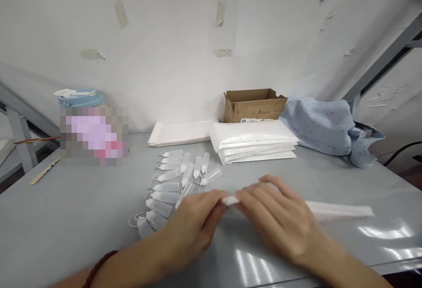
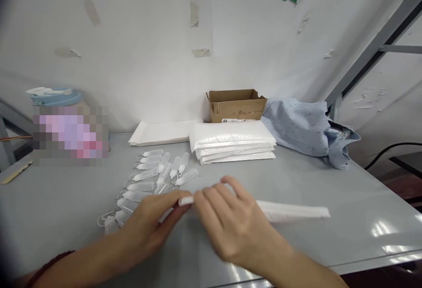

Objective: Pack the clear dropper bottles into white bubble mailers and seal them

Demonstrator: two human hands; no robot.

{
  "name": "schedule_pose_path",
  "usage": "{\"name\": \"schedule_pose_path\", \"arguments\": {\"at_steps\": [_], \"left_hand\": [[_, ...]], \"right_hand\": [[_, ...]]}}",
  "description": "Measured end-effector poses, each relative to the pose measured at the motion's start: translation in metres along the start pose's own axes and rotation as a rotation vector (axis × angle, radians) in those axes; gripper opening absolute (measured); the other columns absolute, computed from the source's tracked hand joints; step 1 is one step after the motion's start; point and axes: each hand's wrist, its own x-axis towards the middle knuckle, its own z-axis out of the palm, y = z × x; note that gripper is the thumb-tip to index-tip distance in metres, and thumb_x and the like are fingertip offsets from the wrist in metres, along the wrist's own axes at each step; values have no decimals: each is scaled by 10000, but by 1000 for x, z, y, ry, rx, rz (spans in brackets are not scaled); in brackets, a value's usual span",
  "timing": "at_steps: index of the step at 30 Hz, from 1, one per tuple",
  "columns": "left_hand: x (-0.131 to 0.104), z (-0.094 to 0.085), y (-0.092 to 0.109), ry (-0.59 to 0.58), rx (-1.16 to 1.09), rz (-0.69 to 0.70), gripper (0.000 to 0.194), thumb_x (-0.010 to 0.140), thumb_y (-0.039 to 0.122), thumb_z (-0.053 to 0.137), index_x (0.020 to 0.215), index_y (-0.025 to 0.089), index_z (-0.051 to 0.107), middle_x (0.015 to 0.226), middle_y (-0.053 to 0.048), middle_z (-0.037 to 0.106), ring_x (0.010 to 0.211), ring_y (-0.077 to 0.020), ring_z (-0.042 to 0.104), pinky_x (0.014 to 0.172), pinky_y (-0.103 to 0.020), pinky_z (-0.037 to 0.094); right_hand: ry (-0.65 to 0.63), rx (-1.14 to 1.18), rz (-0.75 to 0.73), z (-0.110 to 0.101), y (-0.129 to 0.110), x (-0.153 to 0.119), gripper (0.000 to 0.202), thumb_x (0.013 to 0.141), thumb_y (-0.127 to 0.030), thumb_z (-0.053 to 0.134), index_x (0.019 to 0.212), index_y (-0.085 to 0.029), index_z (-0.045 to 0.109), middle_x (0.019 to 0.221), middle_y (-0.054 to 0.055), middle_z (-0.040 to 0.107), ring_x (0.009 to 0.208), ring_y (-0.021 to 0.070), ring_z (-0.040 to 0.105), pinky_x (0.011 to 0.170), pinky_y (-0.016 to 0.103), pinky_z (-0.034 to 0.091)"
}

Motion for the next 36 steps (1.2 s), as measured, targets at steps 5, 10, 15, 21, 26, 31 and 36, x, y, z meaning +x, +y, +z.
{"name": "schedule_pose_path", "arguments": {"at_steps": [5,10,15,21,26,31,36], "left_hand": [[43,-19,9,95,-17,-106,310,901,214,457,597,184,407,498,66,397,454,-78,363,459,-211,286],[89,-35,9,175,-315,-275,242,865,233,542,637,152,534,514,46,509,485,-84,470,501,-207,358],[131,-49,-18,165,-714,-481,195,821,231,620,694,82,616,650,-44,615,598,-114,569,593,-242,467],[140,-46,-54,116,-708,-630,201,811,242,678,759,58,614,655,-26,581,550,-85,530,491,-205,427],[135,-44,-51,69,-631,-689,269,910,304,559,1109,124,570,1061,-77,613,871,-176,625,744,-353,542],[131,-48,-40,44,-533,-674,299,913,324,551,1140,129,561,1107,-89,604,925,-196,619,787,-385,534],[117,-63,-58,11,-291,-658,290,920,335,538,1128,134,564,1071,-77,616,885,-183,627,759,-371,542]], "right_hand": [[96,16,299,0,33,4,202,886,-318,575,1032,-183,536,864,73,661,805,230,613,775,383,419],[370,-185,551,13,50,4,429,880,-310,549,1267,-213,390,1240,173,537,1229,358,458,960,492,357],[246,-279,584,26,62,0,454,904,-333,499,1312,-182,369,1374,219,429,1331,371,340,981,522,331],[-103,-199,617,42,73,-7,397,928,-256,468,1319,-202,422,1453,234,337,1366,392,263,923,589,361],[-12,-131,602,49,77,-9,393,922,-205,462,1314,-216,442,1436,212,360,1365,374,277,941,571,399],[98,-110,555,57,87,-16,450,907,-79,365,1321,-234,453,1445,163,365,1377,320,280,977,555,414],[175,-134,535,64,104,-21,571,858,21,254,1284,-263,506,1405,105,438,1332,262,378,949,480,475]]}}
